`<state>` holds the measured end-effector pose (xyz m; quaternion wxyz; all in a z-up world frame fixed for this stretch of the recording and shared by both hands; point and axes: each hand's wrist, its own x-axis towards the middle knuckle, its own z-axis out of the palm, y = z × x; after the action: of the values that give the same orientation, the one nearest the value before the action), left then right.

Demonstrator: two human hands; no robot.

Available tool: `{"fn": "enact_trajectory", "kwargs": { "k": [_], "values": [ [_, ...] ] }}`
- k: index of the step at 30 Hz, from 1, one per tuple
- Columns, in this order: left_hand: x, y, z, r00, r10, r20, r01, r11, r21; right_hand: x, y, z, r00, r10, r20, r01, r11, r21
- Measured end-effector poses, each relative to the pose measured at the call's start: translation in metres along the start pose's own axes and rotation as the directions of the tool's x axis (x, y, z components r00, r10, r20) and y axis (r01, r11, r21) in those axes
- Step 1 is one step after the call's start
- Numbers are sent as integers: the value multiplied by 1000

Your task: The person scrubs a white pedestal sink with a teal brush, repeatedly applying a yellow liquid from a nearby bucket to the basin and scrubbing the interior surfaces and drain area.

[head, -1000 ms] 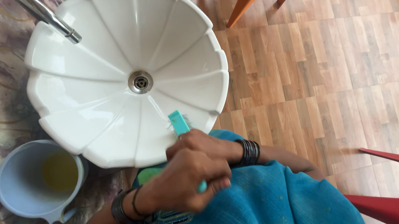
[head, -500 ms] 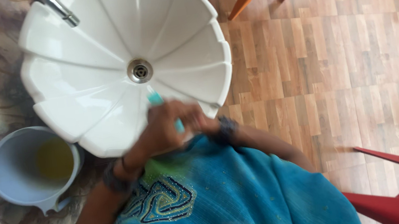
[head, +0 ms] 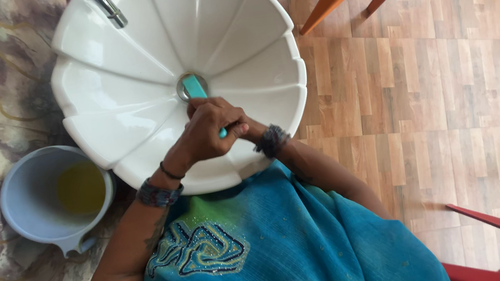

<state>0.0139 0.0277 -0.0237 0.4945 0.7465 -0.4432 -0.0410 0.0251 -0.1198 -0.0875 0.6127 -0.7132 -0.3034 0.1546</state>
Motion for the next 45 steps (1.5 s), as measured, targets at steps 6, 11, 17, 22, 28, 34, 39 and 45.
{"fn": "enact_trajectory", "kwargs": {
  "k": [6, 11, 17, 22, 28, 34, 39, 45],
  "values": [
    [-32, 125, -19, 986, 111, 124, -65, 943, -325, -60, -100, 45, 977, -49, 208, 71, 993, -99],
    [-43, 112, 0, 980, 78, 181, -25, 960, -278, -59, -79, 60, 983, -122, 140, 164, 926, -340],
    [-16, -9, 8, 996, -80, 39, 83, 993, -82, 3, 9, 5, 997, -67, -28, 64, 993, -102],
    [-23, 49, -6, 993, 109, -38, -108, 994, 32, -17, -4, 30, 996, -75, 41, 82, 975, -206],
    [-59, 138, -4, 931, 72, 359, 38, 956, -291, -74, -59, 69, 984, 14, 176, 49, 937, -347],
    [-21, 19, 2, 992, -17, 123, 17, 1000, 6, -10, 9, 28, 999, 0, 39, 6, 988, -154],
    [-18, 34, -22, 994, 87, 63, -81, 993, -90, 1, 17, 26, 1000, 6, 6, -7, 998, 58],
    [-63, 143, -39, 898, -5, 441, 87, 982, -166, -45, -37, 63, 986, -6, 166, 51, 962, -270]
  ]
}}
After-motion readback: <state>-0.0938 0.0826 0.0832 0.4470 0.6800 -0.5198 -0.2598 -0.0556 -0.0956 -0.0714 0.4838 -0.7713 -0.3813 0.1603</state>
